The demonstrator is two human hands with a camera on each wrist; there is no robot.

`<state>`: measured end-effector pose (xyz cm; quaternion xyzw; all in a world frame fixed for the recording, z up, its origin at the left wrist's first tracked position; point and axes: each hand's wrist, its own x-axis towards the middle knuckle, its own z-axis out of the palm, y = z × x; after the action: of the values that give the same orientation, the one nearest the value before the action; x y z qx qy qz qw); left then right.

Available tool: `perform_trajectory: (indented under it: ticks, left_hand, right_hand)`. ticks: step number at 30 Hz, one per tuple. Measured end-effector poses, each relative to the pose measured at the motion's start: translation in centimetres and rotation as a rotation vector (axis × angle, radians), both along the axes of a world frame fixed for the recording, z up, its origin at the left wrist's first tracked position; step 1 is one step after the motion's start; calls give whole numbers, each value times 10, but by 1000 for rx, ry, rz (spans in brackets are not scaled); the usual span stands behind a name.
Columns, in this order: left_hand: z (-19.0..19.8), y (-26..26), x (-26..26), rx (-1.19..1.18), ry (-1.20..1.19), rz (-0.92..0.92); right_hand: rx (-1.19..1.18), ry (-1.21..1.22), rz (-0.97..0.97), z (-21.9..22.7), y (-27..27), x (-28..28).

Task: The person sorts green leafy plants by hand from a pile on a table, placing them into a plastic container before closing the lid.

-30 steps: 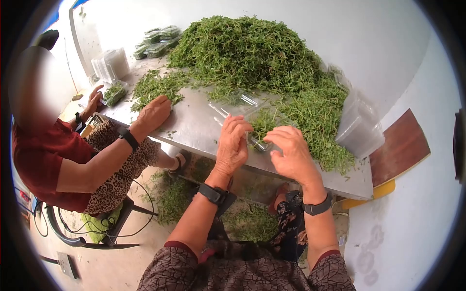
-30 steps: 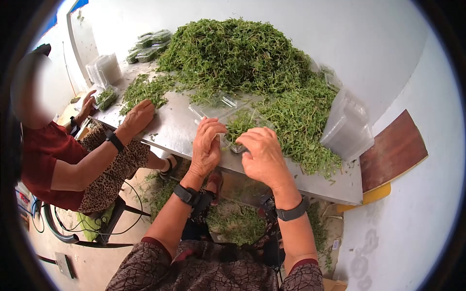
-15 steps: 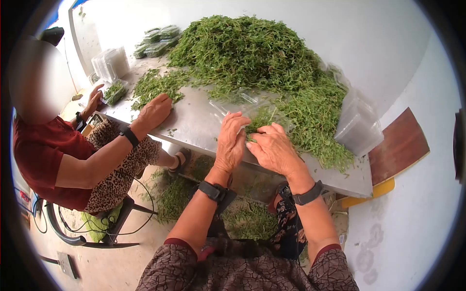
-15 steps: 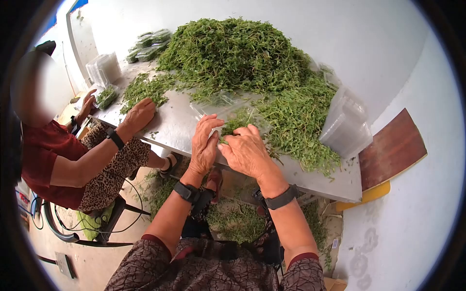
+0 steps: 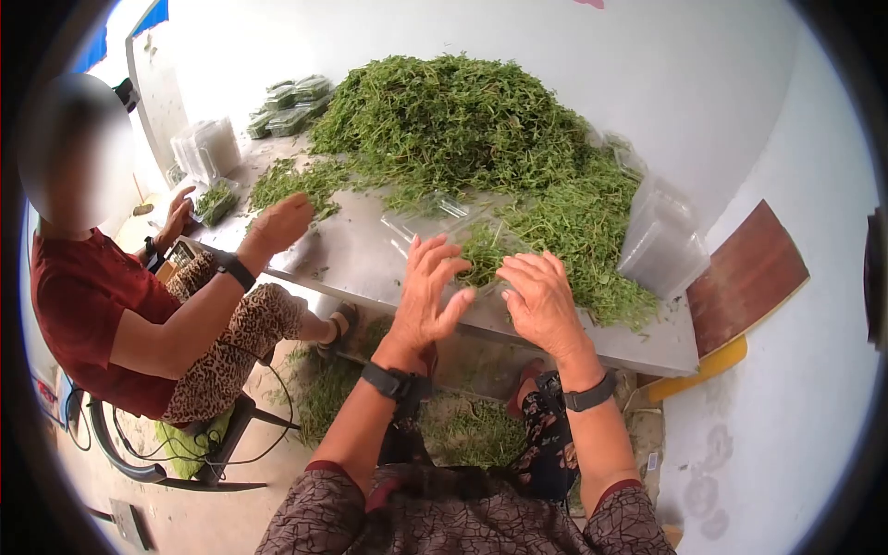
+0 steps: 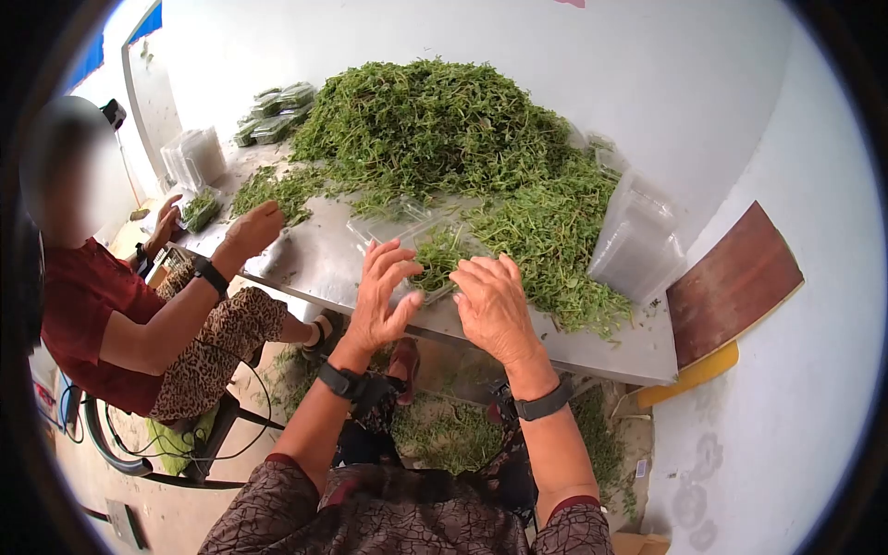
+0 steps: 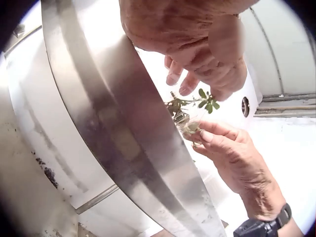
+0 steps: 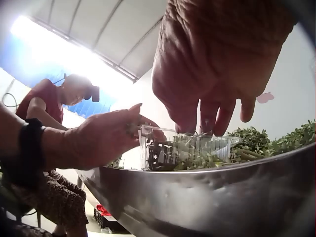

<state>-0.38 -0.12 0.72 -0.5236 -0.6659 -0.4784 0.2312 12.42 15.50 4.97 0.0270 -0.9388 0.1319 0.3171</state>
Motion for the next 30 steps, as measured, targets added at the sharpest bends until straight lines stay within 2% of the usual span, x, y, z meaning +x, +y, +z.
perform_trajectory:
  ticks: [1,5,15,18,20,24,26,30]
  left_hand:
    - [4,-5,3,-84,78,14]
    - [1,-19,6,-242,124,34]
    - [20,-11,-2,-298,70,-34]
    - [27,-6,-3,-355,18,-24]
    - [33,-2,-8,-525,-78,29]
    - [37,3,-4,-408,-12,67]
    - [38,6,0,-172,71,48]
    - [29,3,-3,-327,223,15]
  right_hand:
    - [32,28,-21,-3,2,1]
    - [41,75,-2,-8,0,2]
    - [-35,190,74,-23,-8,1]
    - [-183,276,54,-38,-4,0]
    - [-328,321,9,-45,0,-1]
    - [-445,324,25,-48,3,-2]
    - [-485,329,21,-48,3,-2]
    - [-587,311,33,-44,2,1]
